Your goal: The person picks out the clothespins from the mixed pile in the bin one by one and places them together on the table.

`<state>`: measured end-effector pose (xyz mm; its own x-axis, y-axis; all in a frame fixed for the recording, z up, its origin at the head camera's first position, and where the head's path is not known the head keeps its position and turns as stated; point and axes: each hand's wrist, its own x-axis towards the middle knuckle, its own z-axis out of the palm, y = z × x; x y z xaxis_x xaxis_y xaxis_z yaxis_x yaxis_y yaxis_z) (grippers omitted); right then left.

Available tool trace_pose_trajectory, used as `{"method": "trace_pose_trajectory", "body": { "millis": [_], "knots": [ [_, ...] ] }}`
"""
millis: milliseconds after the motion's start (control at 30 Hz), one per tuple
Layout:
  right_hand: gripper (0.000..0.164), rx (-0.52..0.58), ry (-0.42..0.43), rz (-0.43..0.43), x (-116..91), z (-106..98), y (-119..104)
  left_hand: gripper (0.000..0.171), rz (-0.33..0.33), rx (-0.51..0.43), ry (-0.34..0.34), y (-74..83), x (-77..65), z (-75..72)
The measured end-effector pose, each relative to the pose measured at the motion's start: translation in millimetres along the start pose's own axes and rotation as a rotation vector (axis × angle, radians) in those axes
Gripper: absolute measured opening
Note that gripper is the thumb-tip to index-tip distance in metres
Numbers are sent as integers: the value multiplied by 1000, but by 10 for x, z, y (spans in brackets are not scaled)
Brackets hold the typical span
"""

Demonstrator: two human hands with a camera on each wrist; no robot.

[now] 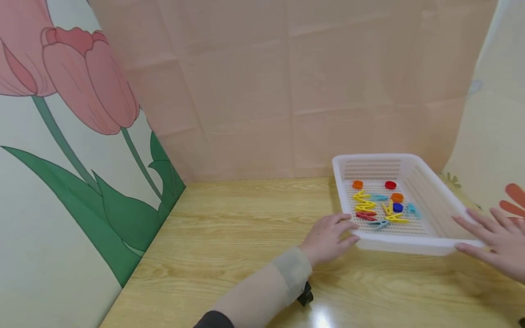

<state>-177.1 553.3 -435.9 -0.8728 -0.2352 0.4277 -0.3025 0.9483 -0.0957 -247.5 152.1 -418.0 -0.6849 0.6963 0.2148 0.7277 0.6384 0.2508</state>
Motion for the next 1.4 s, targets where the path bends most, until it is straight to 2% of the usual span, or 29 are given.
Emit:
{"method": "trace_pose_trajectory", "body": {
  "millis": [367,500,733,900,1033,1267,1400],
  "knots": [
    [82,-63,-134,68,3,-118,-151,43,12,-59,9,-19,-4,14],
    [81,-47,-121,57,1,-127,-189,44,6,-56,25,-25,-19,16],
    [80,-23,-78,35,-13,-135,-178,47,-22,-95,-13,-16,-41,-5],
    [80,-22,-68,20,-42,-142,-141,50,-1,-31,-36,-10,-38,-8],
    [80,-33,-79,14,-56,-170,-114,52,15,7,-49,3,-29,12],
    [81,-52,-139,39,-41,-236,-151,51,-2,-39,-23,4,-33,19],
    [82,-44,-141,32,-31,-244,-185,51,-19,-50,-22,7,-52,2]
  ]
}}
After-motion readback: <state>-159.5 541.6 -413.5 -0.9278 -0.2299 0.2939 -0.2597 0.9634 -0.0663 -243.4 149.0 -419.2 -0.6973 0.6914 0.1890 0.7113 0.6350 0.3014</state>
